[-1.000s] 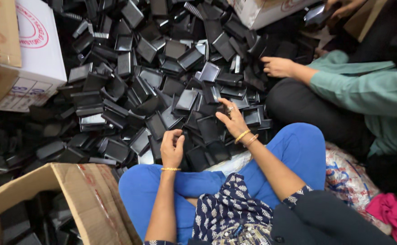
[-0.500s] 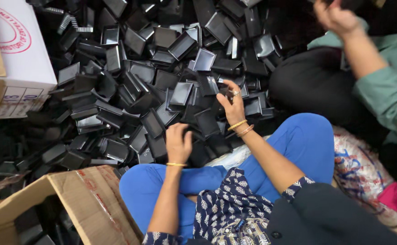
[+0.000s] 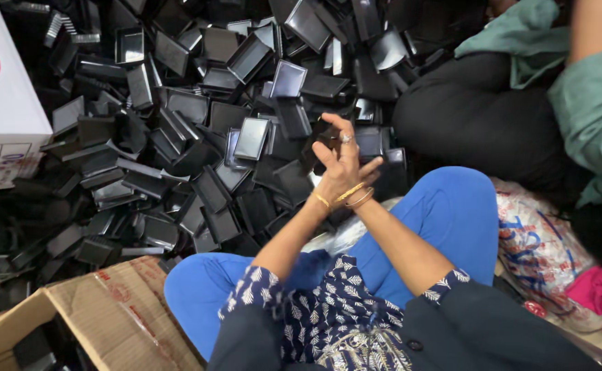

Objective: The person sits on the floor beside a large pile of black plastic boxes and picks them up one at a time, fitting and pressing them together by hand before placing them into an open cardboard carton. Other workers around the pile handle boxes similarly.

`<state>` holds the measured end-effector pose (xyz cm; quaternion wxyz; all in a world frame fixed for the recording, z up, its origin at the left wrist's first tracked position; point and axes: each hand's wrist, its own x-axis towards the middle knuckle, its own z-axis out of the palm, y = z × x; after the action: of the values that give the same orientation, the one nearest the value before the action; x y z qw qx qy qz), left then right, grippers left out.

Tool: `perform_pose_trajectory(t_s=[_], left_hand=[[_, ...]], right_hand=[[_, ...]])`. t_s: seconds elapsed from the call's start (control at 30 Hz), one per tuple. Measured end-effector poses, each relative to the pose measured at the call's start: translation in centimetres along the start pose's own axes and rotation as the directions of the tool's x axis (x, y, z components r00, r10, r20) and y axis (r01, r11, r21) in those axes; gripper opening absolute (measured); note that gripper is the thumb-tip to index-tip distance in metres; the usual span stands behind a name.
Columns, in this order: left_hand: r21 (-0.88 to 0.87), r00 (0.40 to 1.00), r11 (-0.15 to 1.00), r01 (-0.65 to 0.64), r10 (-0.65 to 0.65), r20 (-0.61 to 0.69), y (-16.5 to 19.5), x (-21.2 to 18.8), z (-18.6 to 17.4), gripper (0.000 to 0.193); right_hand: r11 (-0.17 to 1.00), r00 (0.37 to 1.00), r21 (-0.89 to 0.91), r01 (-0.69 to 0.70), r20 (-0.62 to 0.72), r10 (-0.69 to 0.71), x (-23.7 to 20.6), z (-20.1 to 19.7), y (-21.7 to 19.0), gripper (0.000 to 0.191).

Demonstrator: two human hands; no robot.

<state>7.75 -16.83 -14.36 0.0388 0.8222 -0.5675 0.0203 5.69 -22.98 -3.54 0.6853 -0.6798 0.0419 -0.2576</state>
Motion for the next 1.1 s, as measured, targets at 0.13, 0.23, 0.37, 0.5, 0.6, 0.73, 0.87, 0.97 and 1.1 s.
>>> perform_pose_trajectory(t_s=[0.13, 0.23, 0.37, 0.5, 0.6, 0.73, 0.87, 0.97, 1.1], left_hand=[[-0.033, 0.924, 0.958, 0.286, -0.284, -0.257, -8.5, -1.1, -2.9, 0.046], [0.294, 0.942, 0.913, 0.283, -0.206, -0.266, -15.2, -3.3, -5.2, 0.021], [0.406, 0.814, 0.715, 0.569, -0.42, -0.4, -23.4, -8.0, -9.2, 0.011], [0.367, 0.626, 0.507, 0.78, -0.625, -0.466, -27.5, -11.6, -14.1, 0.036], [0.15, 0.609, 0.61, 0.778, -0.674, -0.418, -27.4, -9.8, -15.7, 0.049], [-0.024, 0.787, 0.864, 0.502, -0.469, -0.4, -24.0, -2.3, -12.7, 0.053], [0.063, 0.776, 0.796, 0.602, -0.563, -0.284, -20.9, 2.5, -8.5, 0.061], [0.006, 0.705, 0.729, 0.684, -0.659, -0.263, -19.9, 2.5, -7.2, 0.058], [-0.031, 0.724, 0.758, 0.652, -0.634, -0.271, -19.9, -0.1, -7.9, 0.054]], right_hand=[[0.918, 0.995, 0.385, -0.1, 0.032, 0.095, 0.8, -0.1, 0.1, 0.051], [0.954, 0.996, 0.29, -0.07, -0.036, 0.084, 1.2, -0.6, 0.5, 0.048], [0.95, 0.983, 0.29, -0.118, -0.101, 0.153, 1.4, -0.7, 1.3, 0.046], [0.935, 0.979, 0.328, -0.135, -0.098, 0.176, 1.6, -0.4, 2.1, 0.045], [0.939, 0.98, 0.309, -0.152, -0.073, 0.183, 1.5, 0.1, 2.6, 0.045], [0.963, 0.982, 0.213, -0.165, -0.06, 0.182, 1.4, -0.1, 3.5, 0.045], [0.969, 0.984, 0.198, -0.147, -0.067, 0.163, 1.8, -0.9, 4.4, 0.046], [0.976, 0.981, 0.142, -0.168, -0.075, 0.18, 2.0, -1.0, 4.6, 0.047], [0.984, 0.984, 0.04, -0.171, -0.04, 0.173, 1.9, -0.6, 4.2, 0.05]])
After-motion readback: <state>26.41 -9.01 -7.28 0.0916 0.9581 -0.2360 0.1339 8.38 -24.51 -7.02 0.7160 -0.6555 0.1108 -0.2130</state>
